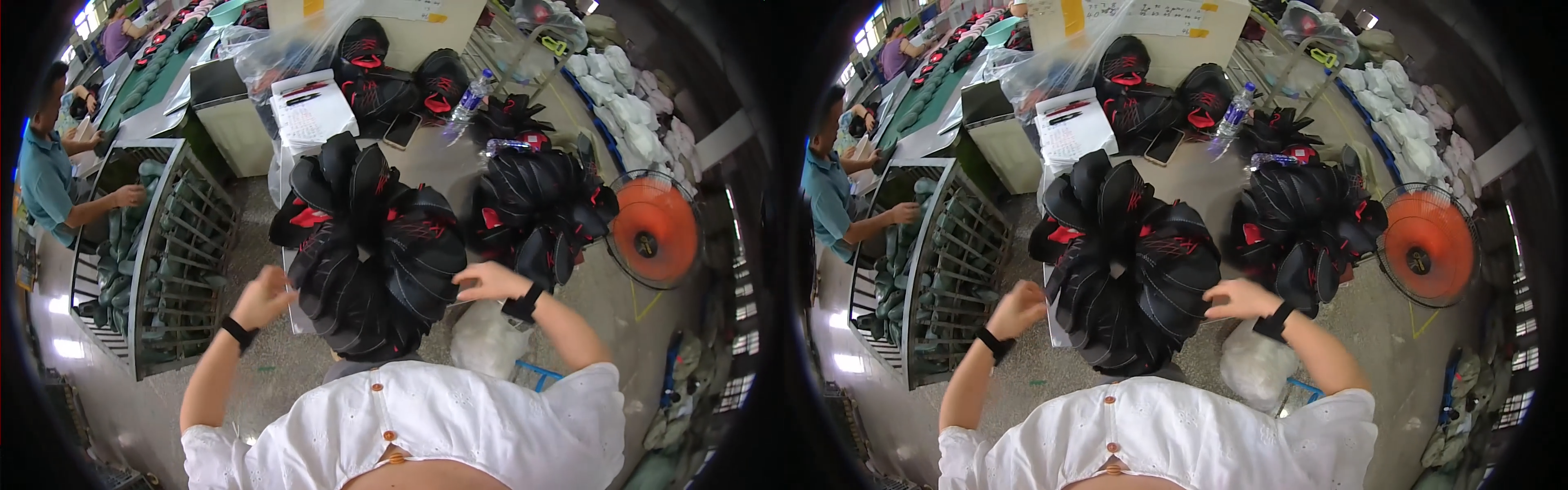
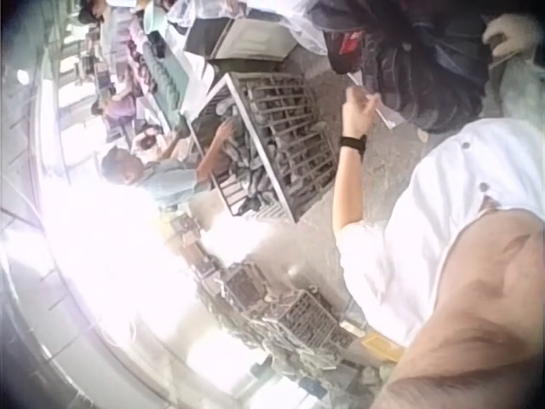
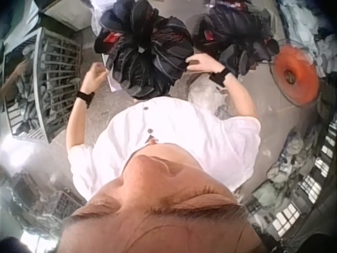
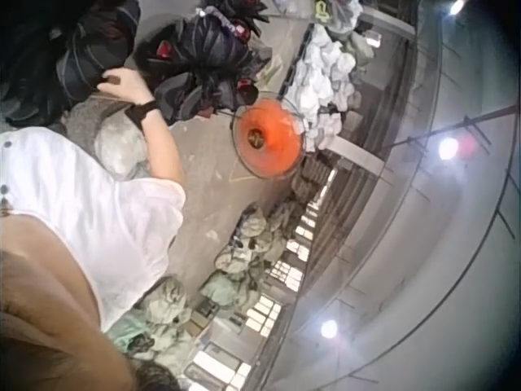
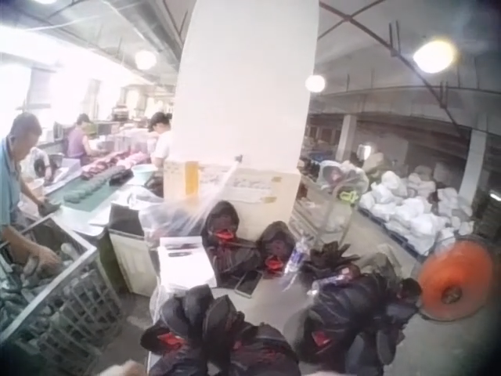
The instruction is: Sorting and packaging finished shoe components into bags and containers in a factory setting.
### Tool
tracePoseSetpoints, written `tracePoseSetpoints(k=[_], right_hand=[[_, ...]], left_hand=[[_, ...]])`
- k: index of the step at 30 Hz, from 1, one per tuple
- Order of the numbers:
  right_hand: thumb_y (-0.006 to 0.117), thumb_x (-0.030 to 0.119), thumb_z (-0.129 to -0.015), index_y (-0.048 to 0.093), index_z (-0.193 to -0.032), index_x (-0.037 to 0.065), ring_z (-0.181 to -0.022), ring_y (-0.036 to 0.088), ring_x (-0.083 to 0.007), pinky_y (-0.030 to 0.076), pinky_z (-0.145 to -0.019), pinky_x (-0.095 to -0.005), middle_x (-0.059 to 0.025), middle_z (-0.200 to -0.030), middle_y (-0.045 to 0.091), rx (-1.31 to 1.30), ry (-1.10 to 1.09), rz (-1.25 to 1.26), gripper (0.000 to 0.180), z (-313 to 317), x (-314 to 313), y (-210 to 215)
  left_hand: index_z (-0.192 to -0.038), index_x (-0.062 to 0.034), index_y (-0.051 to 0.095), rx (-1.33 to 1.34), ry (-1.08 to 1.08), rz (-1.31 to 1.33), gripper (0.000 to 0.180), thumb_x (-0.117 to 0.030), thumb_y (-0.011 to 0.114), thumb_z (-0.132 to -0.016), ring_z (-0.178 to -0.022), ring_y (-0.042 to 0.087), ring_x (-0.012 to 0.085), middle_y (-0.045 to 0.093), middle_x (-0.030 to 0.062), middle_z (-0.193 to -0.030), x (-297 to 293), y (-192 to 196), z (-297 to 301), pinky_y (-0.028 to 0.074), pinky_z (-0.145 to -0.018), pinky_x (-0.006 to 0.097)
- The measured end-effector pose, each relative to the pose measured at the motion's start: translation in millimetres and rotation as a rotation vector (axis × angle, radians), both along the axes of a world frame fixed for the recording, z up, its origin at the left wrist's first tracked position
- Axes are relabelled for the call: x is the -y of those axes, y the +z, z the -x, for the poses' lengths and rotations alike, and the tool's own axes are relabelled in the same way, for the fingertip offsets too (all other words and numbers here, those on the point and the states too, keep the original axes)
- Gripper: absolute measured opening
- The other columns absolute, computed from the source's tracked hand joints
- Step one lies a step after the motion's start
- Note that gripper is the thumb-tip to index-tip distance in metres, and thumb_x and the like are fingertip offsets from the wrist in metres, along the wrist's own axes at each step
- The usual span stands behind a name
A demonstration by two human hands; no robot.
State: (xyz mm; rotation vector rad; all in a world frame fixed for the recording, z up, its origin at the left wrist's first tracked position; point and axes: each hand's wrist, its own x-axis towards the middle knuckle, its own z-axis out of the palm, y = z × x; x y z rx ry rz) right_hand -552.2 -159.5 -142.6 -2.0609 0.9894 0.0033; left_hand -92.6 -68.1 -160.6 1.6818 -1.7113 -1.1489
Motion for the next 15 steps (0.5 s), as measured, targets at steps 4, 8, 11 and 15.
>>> tracePoseSetpoints(k=[4, 8, 11, 15], right_hand=[[0.063, 0.036, -0.072, 0.063, -0.095, 0.009, -0.078, 0.06, -0.0246, 0.048, -0.068, -0.034, -0.0081, -0.084, 0.061, -0.222, -0.277, 0.511, 0.035, -21.5, 84.3, 46.4], [0.071, 0.041, -0.067, 0.028, -0.132, 0.002, -0.125, 0.029, -0.0331, 0.024, -0.104, -0.0363, -0.0234, -0.134, 0.031, 0.106, -0.258, 0.272, 0.087, -20.8, 166.5, -48.1], [0.075, 0.029, -0.065, 0.039, -0.126, -0.001, -0.116, 0.04, -0.0231, 0.027, -0.1, -0.0314, -0.015, -0.123, 0.044, 0.458, -0.312, -0.132, 0.077, -77.7, 135.4, -63.4], [0.077, 0.008, -0.061, 0.046, -0.118, -0.002, -0.095, 0.054, -0.0161, 0.04, -0.089, -0.0292, -0.007, -0.107, 0.057, 0.549, -0.423, -0.399, 0.065, -65.6, 108.2, -58.6]], left_hand=[[-0.117, -0.0017, 0.039, 0.02, 0.276, 0.285, 0.064, -0.032, 0.071, -0.071, -0.11, 0.047, 0.026, 0.048, 0.0154, -0.117, 62.0, 30.6, -3.5, 0.043, -0.083, 0.036], [-0.126, -0.0004, 0.033, 0.142, 0.097, 0.534, 0.075, -0.035, 0.071, -0.071, -0.121, 0.037, 0.0319, 0.043, 0.0223, -0.123, 147.3, 65.4, 85.6, 0.033, -0.097, 0.036], [-0.121, -0.0063, 0.041, 0.769, 0.15, 0.233, 0.075, -0.043, 0.072, -0.063, -0.114, 0.038, 0.04, 0.047, 0.0196, -0.118, 172.2, 49.1, 104.2, 0.038, -0.092, 0.039], [-0.088, -0.0087, 0.054, 0.643, 0.165, 0.382, 0.042, -0.03, 0.075, -0.058, -0.095, 0.045, 0.0317, 0.053, 0.0069, -0.093, 169.1, 32.4, 89.3, 0.045, -0.076, 0.039]])
